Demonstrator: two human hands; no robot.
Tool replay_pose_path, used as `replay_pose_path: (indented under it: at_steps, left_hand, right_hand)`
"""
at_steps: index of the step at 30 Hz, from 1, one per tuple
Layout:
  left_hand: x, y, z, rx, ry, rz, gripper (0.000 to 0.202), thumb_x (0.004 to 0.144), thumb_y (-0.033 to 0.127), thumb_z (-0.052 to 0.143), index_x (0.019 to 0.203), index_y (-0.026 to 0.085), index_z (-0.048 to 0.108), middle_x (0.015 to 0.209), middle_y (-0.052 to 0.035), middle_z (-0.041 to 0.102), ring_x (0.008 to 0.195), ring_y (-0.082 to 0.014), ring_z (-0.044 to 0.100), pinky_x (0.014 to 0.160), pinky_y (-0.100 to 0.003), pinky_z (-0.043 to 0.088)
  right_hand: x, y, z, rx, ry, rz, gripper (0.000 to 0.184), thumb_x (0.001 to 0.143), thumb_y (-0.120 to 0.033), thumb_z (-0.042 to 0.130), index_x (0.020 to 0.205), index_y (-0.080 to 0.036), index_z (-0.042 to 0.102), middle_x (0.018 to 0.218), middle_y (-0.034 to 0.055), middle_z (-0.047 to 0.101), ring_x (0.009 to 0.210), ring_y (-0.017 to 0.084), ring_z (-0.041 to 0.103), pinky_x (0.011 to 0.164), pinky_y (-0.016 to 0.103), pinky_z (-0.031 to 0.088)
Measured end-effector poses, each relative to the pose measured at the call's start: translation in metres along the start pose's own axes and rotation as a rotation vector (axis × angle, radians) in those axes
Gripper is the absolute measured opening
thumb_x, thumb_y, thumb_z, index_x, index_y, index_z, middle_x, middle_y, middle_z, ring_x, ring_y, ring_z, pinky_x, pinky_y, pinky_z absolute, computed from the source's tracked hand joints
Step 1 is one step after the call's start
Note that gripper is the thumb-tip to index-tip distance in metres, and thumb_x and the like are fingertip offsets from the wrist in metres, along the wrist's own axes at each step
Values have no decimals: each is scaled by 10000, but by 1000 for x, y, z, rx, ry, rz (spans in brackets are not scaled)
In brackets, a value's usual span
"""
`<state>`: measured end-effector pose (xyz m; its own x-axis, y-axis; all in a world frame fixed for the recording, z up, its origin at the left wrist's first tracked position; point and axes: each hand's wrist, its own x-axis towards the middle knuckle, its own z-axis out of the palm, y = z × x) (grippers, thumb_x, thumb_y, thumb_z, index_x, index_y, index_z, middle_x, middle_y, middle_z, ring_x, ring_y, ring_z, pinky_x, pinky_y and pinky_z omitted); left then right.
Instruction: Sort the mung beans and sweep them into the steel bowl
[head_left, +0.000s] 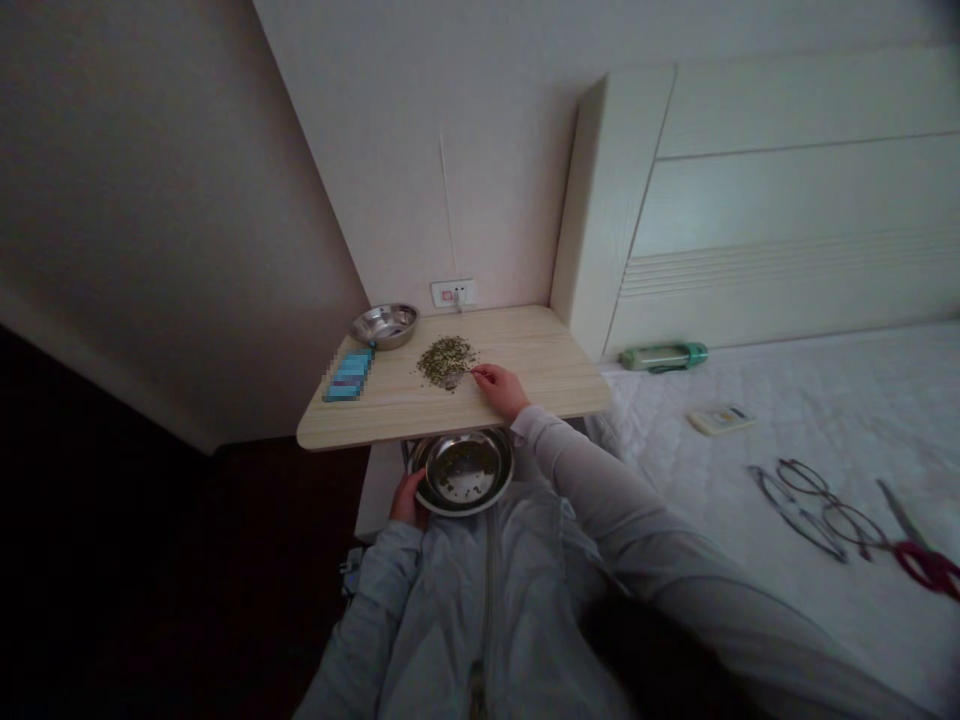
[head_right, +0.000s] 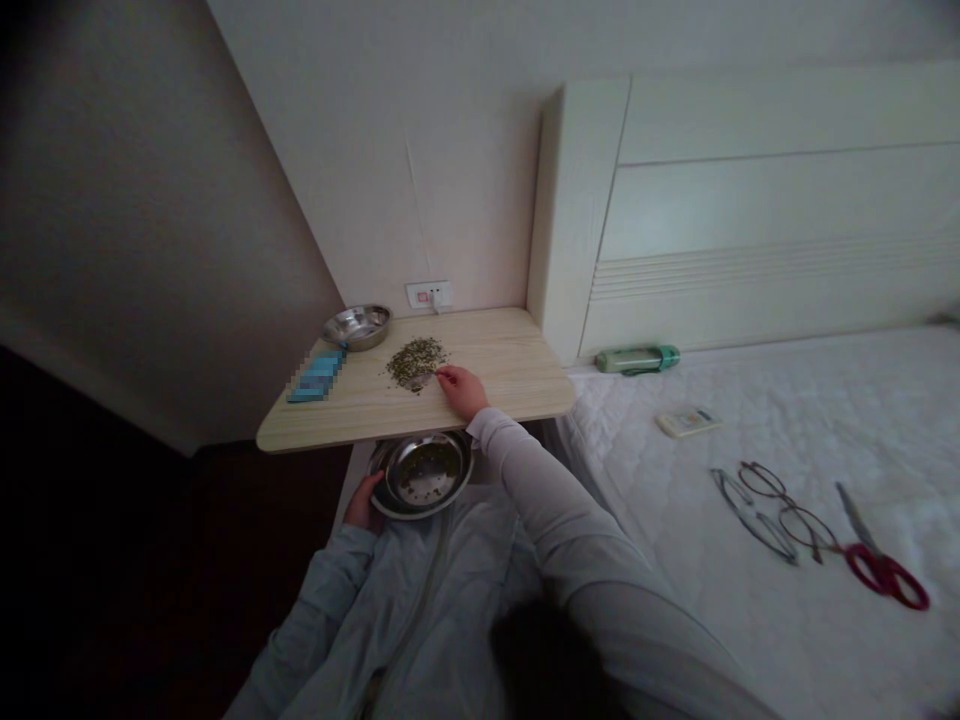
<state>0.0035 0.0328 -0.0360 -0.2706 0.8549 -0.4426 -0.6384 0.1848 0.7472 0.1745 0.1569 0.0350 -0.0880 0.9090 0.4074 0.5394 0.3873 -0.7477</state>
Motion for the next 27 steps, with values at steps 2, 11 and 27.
replay_pose_path:
  at_steps: [2, 11, 27]
  left_hand:
    - [0, 0, 0, -3, 4, -3, 48, 570, 194, 582, 597, 157, 571, 563, -12, 609, 611, -155, 580, 597, -258, 450]
    - [-4, 3, 4, 1, 29, -4, 29, 592, 166, 562, 564, 157, 561, 547, -4, 598, 604, -138, 574, 592, -235, 445]
    - [-6, 4, 4, 12, 15, -27, 21, 606, 165, 541, 614, 176, 557, 580, 4, 603, 647, -145, 579, 605, -248, 449]
  right_hand:
    - [0, 0, 0, -11, -8, 3, 228, 753, -254, 431, 886, -172, 596, 876, 30, 614, 737, 104, 540, 730, 229, 411]
    - [-2, -2, -1, 34, -50, 19, 225, 753, -251, 433, 885, -163, 593, 831, 26, 623, 706, 103, 549, 706, 226, 420]
    - [-5, -1, -2, 8, -31, -1, 223, 754, -280, 434, 862, -183, 602, 830, 17, 624, 683, 101, 541, 681, 229, 419]
